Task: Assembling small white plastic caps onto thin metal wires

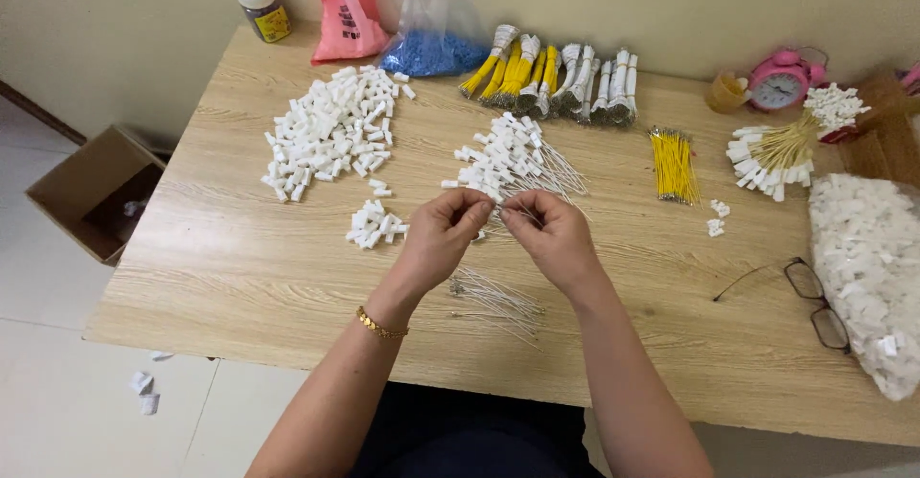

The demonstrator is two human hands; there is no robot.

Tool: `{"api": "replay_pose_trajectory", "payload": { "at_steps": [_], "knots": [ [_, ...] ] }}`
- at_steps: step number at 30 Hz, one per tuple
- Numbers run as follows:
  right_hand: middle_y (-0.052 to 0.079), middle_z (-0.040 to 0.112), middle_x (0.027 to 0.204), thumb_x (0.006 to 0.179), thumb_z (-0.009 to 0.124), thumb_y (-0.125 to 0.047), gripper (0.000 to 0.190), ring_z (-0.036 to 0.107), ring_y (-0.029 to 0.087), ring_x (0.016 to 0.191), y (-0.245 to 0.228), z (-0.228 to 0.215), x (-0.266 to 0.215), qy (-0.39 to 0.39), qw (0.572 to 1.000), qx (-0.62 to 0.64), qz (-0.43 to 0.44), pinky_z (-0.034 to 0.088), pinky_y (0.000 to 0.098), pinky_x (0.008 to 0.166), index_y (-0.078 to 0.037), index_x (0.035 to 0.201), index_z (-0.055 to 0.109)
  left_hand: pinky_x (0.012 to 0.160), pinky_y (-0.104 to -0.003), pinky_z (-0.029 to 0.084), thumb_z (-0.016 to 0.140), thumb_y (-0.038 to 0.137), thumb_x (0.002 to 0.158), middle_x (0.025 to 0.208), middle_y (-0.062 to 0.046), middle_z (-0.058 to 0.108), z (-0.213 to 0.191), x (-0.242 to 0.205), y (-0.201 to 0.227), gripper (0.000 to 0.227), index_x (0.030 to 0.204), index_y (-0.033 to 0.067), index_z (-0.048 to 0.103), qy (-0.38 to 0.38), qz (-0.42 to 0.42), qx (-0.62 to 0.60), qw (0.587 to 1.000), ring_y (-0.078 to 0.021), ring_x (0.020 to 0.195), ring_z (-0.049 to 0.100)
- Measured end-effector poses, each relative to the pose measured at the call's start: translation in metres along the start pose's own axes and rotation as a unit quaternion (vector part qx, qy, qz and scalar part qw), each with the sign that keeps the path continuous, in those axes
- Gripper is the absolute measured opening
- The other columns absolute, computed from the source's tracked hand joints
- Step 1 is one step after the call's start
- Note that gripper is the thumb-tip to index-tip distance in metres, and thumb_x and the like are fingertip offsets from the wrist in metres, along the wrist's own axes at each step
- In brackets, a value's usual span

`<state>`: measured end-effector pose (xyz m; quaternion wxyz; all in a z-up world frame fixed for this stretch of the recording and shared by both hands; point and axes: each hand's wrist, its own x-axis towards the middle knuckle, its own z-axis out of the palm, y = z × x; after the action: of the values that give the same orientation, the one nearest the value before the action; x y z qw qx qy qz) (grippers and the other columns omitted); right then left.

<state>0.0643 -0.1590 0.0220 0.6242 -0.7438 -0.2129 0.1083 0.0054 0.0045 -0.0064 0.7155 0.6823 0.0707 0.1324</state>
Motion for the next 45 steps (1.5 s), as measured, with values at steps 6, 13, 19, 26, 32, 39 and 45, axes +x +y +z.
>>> {"api": "replay_pose_trajectory", "payload": {
  "at_steps": [6,13,19,26,32,39,45],
  "knots": [
    [0.004,0.06,0.072,0.091,0.067,-0.012,0.009,0.052,0.01,0.071,0.0,-0.001,-0.002,0.0,0.999,-0.024,-0.045,0.046,0.0252,0.064,-0.006,0.097,0.069,0.056,-0.019,0.051,0.065,0.02,0.093,0.08,-0.006,0.065,0.0,-0.001,-0.001,0.021,0.109,0.0052,0.065,-0.007,-0.031,-0.108,0.994,-0.009,0.065,0.059],
    [0.013,0.064,0.073,0.087,0.07,-0.011,0.006,0.063,0.021,0.069,-0.036,-0.001,-0.009,0.0,0.985,-0.141,-0.103,0.051,0.0328,0.063,-0.006,0.091,0.071,0.055,-0.02,0.053,0.069,0.023,0.092,0.08,-0.009,0.066,-0.004,-0.001,0.002,0.024,0.103,0.0019,0.065,-0.005,-0.086,-0.186,0.979,-0.0104,0.064,0.061],
    [0.014,0.06,0.069,0.085,0.071,-0.008,0.007,0.056,0.018,0.066,-0.039,0.002,-0.007,0.003,0.99,-0.111,-0.083,0.048,0.0318,0.058,-0.003,0.088,0.069,0.055,-0.02,0.055,0.071,0.025,0.09,0.083,-0.013,0.068,-0.004,0.001,0.001,0.026,0.101,0.0019,0.066,-0.01,-0.096,-0.197,0.976,-0.015,0.067,0.067],
    [0.012,0.062,0.071,0.088,0.069,-0.01,0.007,0.059,0.018,0.067,-0.026,0.003,-0.003,0.002,0.992,-0.101,-0.076,0.05,0.0334,0.061,-0.004,0.091,0.069,0.054,-0.022,0.057,0.071,0.024,0.089,0.083,-0.015,0.07,-0.003,0.008,-0.006,0.024,0.099,0.0035,0.065,-0.004,-0.125,-0.209,0.97,-0.0194,0.07,0.072],
    [0.012,0.061,0.07,0.092,0.063,-0.011,0.008,0.056,0.018,0.066,-0.015,0.002,0.0,-0.008,0.993,-0.105,-0.061,0.049,0.0343,0.062,-0.004,0.092,0.066,0.053,-0.023,0.058,0.072,0.024,0.088,0.081,-0.016,0.07,0.0,0.012,-0.01,0.024,0.098,0.0039,0.065,0.001,-0.134,-0.216,0.967,-0.0204,0.069,0.072],
    [0.017,0.063,0.071,0.092,0.065,-0.013,0.009,0.062,0.033,0.068,-0.013,0.0,0.008,0.002,0.976,-0.186,-0.113,0.049,0.0409,0.063,-0.005,0.088,0.065,0.055,-0.026,0.059,0.071,0.02,0.089,0.083,-0.017,0.07,0.01,0.024,-0.029,0.021,0.098,0.002,0.064,0.016,-0.138,-0.223,0.965,-0.0222,0.07,0.072],
    [0.014,0.067,0.075,0.09,0.067,-0.019,0.011,0.065,0.032,0.075,0.013,0.007,0.019,-0.017,0.976,-0.21,-0.06,0.05,0.0414,0.069,-0.008,0.09,0.068,0.063,-0.033,0.061,0.075,0.029,0.086,0.091,-0.018,0.071,-0.009,0.029,-0.01,0.035,0.107,0.0011,0.067,-0.007,-0.137,-0.088,0.987,-0.026,0.081,0.072]
  ]
}}
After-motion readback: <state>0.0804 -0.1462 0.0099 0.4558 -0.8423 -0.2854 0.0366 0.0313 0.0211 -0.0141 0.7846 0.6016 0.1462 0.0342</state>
